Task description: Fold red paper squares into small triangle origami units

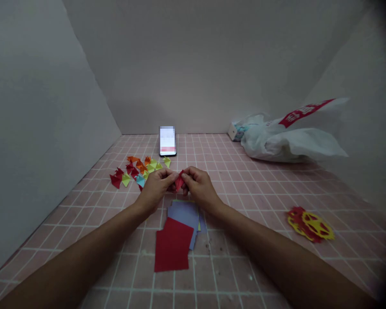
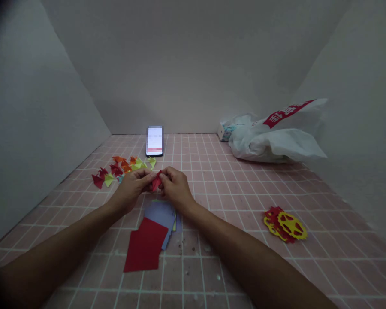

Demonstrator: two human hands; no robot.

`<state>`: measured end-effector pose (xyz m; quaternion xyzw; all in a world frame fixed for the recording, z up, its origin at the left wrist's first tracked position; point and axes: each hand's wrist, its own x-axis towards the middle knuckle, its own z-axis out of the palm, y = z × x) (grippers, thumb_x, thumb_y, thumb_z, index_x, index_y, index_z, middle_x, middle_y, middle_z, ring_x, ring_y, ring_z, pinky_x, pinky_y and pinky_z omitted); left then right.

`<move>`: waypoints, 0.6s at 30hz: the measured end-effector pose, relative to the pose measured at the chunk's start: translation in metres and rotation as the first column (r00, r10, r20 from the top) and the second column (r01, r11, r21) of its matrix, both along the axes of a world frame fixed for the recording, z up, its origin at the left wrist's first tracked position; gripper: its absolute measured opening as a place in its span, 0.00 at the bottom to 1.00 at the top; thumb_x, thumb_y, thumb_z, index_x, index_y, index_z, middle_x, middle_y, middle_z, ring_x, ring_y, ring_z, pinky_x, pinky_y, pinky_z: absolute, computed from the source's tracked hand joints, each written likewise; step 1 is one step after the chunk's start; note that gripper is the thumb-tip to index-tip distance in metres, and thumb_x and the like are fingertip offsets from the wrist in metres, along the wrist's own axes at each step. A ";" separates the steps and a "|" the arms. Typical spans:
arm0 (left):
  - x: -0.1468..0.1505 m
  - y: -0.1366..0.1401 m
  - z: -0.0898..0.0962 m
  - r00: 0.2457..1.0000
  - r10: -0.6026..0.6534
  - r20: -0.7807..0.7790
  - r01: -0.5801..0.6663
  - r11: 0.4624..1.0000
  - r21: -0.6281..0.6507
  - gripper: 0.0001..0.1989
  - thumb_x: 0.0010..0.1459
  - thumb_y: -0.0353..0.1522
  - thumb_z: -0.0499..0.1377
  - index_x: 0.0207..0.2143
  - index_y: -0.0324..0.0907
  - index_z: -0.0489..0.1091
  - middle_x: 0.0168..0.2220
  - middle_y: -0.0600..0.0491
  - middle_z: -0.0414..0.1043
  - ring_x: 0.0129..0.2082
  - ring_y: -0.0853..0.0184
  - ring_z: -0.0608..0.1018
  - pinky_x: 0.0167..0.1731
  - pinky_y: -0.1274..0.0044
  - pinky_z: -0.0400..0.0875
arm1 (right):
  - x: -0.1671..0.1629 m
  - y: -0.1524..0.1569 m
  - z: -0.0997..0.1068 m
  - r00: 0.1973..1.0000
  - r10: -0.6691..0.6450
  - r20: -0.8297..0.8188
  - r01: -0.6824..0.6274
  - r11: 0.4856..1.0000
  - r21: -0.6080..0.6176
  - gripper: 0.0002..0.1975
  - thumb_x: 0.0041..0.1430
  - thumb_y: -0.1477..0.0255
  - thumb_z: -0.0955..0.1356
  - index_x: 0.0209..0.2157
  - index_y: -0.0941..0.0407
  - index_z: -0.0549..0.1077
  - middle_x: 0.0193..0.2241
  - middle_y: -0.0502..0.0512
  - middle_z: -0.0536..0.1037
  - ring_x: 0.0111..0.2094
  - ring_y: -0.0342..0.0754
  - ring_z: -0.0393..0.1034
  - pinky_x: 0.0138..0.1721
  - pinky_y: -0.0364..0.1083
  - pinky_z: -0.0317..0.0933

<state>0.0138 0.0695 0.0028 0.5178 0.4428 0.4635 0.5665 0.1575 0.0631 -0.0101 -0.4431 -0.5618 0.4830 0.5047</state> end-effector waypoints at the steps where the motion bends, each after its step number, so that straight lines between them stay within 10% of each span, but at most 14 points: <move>1: 0.000 0.000 0.000 1.000 0.000 -0.004 0.000 1.000 0.002 0.14 0.49 0.39 0.67 0.24 0.37 0.72 0.22 0.55 0.71 0.21 0.73 0.70 0.23 0.80 0.65 | 0.000 0.000 0.000 1.000 -0.004 0.005 0.004 1.000 0.002 0.07 0.57 0.71 0.64 0.26 0.55 0.66 0.16 0.44 0.67 0.15 0.40 0.63 0.18 0.40 0.59; 18: 0.003 -0.004 0.002 0.982 0.056 -0.178 -0.022 0.981 0.191 0.10 0.52 0.35 0.64 0.23 0.39 0.70 0.20 0.57 0.69 0.21 0.72 0.69 0.23 0.80 0.64 | 0.000 -0.004 0.001 0.998 0.059 0.001 -0.059 0.998 -0.002 0.13 0.62 0.64 0.63 0.26 0.54 0.64 0.17 0.47 0.70 0.16 0.41 0.64 0.18 0.41 0.60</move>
